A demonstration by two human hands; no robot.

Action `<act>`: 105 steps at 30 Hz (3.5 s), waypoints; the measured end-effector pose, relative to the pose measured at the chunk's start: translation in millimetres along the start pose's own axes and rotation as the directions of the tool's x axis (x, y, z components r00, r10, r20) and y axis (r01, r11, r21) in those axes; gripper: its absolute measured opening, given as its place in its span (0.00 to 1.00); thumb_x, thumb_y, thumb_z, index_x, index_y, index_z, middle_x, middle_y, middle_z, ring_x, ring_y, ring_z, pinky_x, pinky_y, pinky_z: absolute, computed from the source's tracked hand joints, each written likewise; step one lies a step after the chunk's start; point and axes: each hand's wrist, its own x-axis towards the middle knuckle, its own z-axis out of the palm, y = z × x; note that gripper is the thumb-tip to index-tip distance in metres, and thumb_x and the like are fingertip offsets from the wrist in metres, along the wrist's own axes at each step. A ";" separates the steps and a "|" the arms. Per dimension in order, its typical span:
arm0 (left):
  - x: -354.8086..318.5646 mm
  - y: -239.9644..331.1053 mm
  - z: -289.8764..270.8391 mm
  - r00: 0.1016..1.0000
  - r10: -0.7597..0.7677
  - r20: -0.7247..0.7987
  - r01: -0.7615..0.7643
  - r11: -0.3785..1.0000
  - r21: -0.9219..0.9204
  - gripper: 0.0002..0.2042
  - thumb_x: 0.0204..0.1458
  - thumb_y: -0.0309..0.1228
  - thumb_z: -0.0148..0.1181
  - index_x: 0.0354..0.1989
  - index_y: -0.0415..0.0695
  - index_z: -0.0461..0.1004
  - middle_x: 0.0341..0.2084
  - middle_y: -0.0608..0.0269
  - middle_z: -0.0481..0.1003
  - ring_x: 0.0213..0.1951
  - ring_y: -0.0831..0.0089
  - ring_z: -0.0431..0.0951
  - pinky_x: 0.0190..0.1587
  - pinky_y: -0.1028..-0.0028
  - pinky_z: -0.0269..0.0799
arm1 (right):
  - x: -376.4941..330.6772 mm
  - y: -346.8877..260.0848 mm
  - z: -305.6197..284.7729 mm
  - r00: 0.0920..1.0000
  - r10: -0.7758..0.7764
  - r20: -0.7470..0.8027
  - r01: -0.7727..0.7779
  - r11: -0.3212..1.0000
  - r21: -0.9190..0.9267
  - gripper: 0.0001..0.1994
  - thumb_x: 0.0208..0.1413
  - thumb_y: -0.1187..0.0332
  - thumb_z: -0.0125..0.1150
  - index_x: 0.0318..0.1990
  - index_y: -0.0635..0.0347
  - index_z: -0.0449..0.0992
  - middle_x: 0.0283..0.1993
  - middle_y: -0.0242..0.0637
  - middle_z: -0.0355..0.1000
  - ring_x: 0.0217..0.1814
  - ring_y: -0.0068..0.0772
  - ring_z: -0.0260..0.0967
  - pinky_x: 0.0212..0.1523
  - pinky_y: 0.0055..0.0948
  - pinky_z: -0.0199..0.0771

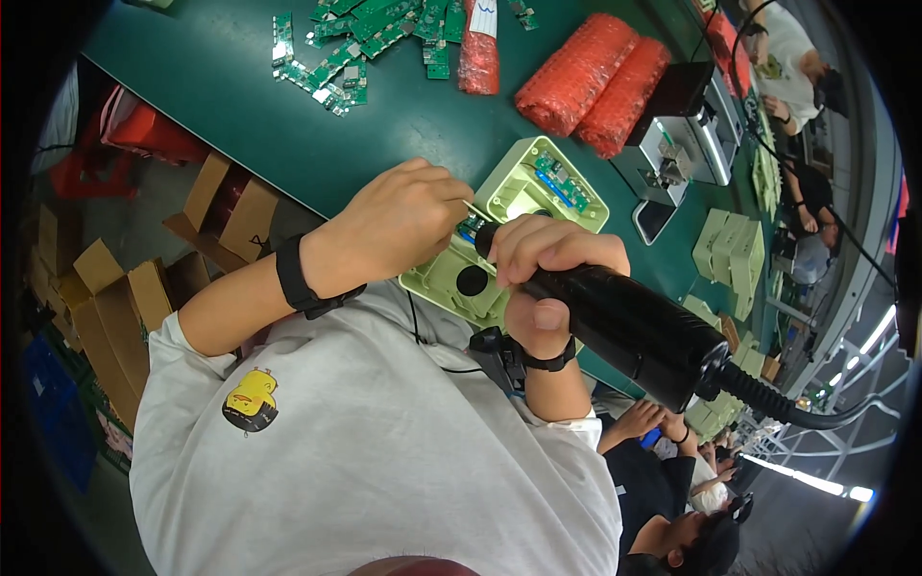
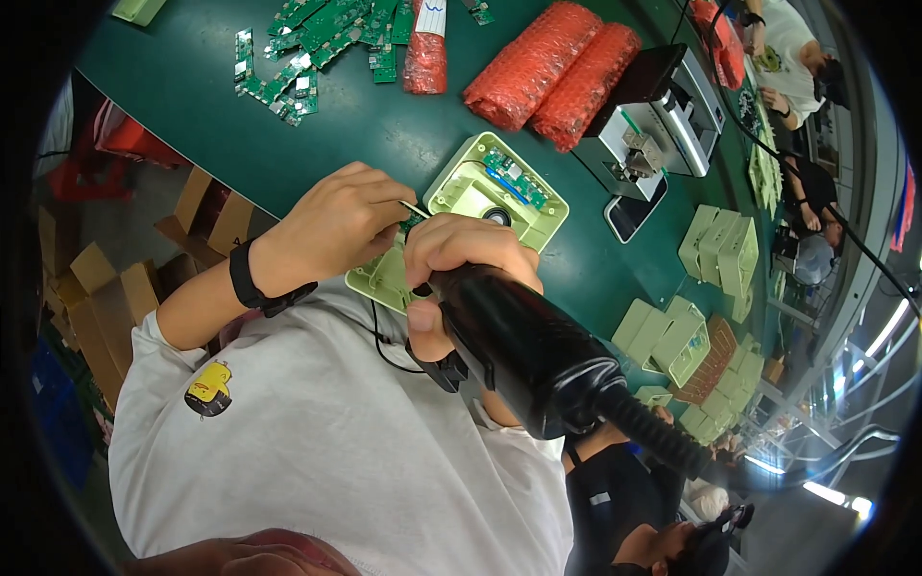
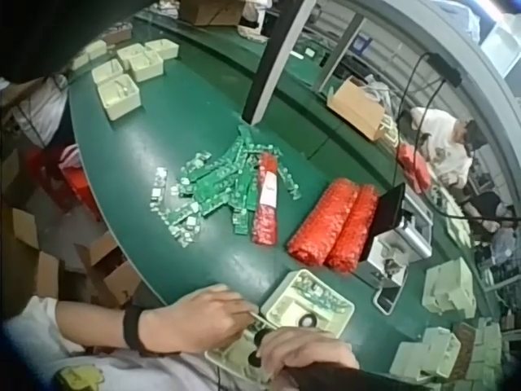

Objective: Assemble electronic circuit boards into plastic housings using an electric screwdriver.

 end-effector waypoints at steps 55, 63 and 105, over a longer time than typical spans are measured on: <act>28.0 67.0 47.6 0.900 0.255 0.354 -0.267 0.964 -0.017 0.35 0.44 0.60 0.74 0.51 0.43 0.79 0.73 0.48 0.63 0.76 0.53 0.59 0.78 0.38 0.41 | -43.1 -83.1 -99.9 0.975 -0.156 -0.156 0.130 0.978 -0.161 0.23 0.64 0.47 0.68 0.44 0.55 0.67 0.24 0.34 0.70 0.20 0.33 0.70 0.25 0.37 0.75; 26.7 68.3 50.3 0.903 0.253 0.349 -0.253 0.966 -0.046 0.33 0.43 0.52 0.77 0.53 0.41 0.78 0.72 0.49 0.64 0.77 0.58 0.58 0.80 0.43 0.41 | 85.2 -19.7 -179.5 0.845 -0.448 -0.293 0.302 0.851 -0.430 0.09 0.64 0.65 0.59 0.46 0.55 0.67 0.25 0.37 0.65 0.20 0.35 0.64 0.29 0.40 0.72; 27.2 71.4 49.1 0.917 0.209 0.338 -0.203 0.978 -0.055 0.34 0.44 0.45 0.76 0.58 0.40 0.74 0.72 0.51 0.65 0.77 0.57 0.58 0.80 0.48 0.44 | -113.3 -68.8 -114.7 0.843 -0.096 -0.529 -0.051 0.965 -0.256 0.24 0.62 0.49 0.69 0.42 0.58 0.64 0.24 0.37 0.65 0.19 0.32 0.62 0.26 0.38 0.71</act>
